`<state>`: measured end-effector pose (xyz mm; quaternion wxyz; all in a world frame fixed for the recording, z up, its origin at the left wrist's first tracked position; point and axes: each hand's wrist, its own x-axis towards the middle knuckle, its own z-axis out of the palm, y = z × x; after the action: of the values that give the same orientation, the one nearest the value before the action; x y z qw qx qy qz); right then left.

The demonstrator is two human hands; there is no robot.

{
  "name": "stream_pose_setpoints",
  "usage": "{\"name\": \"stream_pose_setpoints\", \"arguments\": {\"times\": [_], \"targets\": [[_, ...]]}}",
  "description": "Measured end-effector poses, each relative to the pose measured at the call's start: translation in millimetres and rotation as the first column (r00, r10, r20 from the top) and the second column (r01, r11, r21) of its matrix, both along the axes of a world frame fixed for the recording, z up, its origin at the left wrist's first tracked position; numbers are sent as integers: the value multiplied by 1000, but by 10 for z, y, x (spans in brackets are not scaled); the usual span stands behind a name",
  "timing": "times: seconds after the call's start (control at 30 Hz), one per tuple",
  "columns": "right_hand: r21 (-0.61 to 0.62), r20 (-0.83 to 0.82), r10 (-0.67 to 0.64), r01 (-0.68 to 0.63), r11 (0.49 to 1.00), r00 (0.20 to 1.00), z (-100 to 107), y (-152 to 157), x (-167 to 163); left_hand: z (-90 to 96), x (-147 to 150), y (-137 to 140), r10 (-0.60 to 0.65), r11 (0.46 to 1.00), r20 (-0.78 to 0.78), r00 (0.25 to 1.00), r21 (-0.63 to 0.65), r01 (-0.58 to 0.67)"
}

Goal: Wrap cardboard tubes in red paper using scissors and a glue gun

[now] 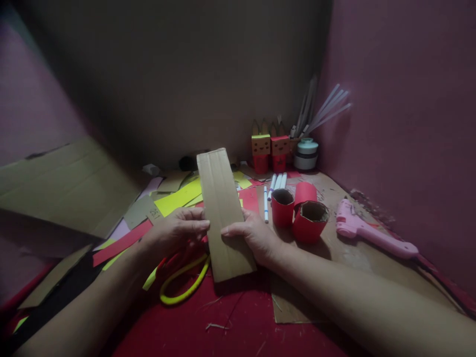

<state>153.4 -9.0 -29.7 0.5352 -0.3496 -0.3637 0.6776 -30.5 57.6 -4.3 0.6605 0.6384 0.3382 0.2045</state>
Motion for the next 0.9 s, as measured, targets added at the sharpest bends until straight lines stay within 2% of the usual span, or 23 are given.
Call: {"name": "stream_pose_setpoints", "arguments": {"times": [0.17,0.33,0.4,0.53,0.63,0.73,0.9], "targets": [[-12,3,0,0,1000,1000,-3,6,-8,23,39,-40,6,1000,-14,1000,0,-6],[19,35,20,-21,1000,999,-30,0,-15,78,94,-113,137,989,-9,991,66,-136],[26,22,41,-42,999,999,-31,-2,-16,70,93,-100,148,988,5,989,55,-148],[27,15,29,-30,999,999,-34,2,-18,4,89,-38,116,993,56,992,2,-116],[9,56,-4,3,1000,998,-48,-1,-25,-38,120,-29,194,981,128,973,-12,-194],[-3,67,41,-41,999,997,-51,-13,-31,-48,158,-57,269,962,190,944,-10,-272],[7,70,81,-82,997,994,-27,-27,-20,-70,160,-41,319,944,245,916,-3,-329]]}}
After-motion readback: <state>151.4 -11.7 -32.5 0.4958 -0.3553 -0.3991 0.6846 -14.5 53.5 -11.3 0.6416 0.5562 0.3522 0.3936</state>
